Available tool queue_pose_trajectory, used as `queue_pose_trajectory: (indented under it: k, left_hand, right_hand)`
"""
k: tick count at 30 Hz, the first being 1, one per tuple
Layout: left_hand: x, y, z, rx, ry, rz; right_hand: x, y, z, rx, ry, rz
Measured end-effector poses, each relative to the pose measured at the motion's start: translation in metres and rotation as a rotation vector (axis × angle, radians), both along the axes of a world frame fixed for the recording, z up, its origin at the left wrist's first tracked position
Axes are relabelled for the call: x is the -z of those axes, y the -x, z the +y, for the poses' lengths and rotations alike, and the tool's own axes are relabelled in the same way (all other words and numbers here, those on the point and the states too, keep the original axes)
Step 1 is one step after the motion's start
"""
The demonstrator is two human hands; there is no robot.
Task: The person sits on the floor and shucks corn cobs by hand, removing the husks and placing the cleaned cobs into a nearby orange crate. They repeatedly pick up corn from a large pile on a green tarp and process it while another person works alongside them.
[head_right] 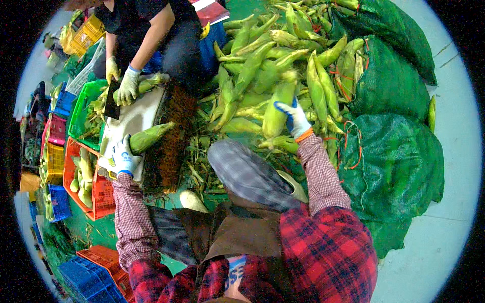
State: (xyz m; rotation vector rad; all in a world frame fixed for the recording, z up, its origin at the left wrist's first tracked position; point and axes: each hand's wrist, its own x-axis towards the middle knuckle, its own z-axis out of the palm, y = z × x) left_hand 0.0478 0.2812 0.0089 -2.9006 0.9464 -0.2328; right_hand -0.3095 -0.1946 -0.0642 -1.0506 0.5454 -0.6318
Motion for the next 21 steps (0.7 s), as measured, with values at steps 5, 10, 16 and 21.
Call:
queue_pose_trajectory:
  k: [5, 10, 16, 21]
  left_hand:
    - [-0.005, 0.001, 0.005, 0.016, 0.008, -0.019]
    - [0.000, -0.005, 0.007, 0.035, 0.020, -0.030]
    - [-0.022, 0.000, 0.010, 0.044, -0.036, -0.306]
    - [-0.038, -0.007, -0.012, -0.133, 0.192, -0.450]
  right_hand:
    - [-0.019, -0.035, 0.036, 0.128, 0.409, 0.158]
    - [-0.027, -0.040, 0.039, 0.165, 0.094, 0.056]
    - [-0.041, -0.043, 0.032, 0.367, 0.442, 0.446]
    - [-0.028, -0.024, 0.004, 0.055, -0.588, -0.056]
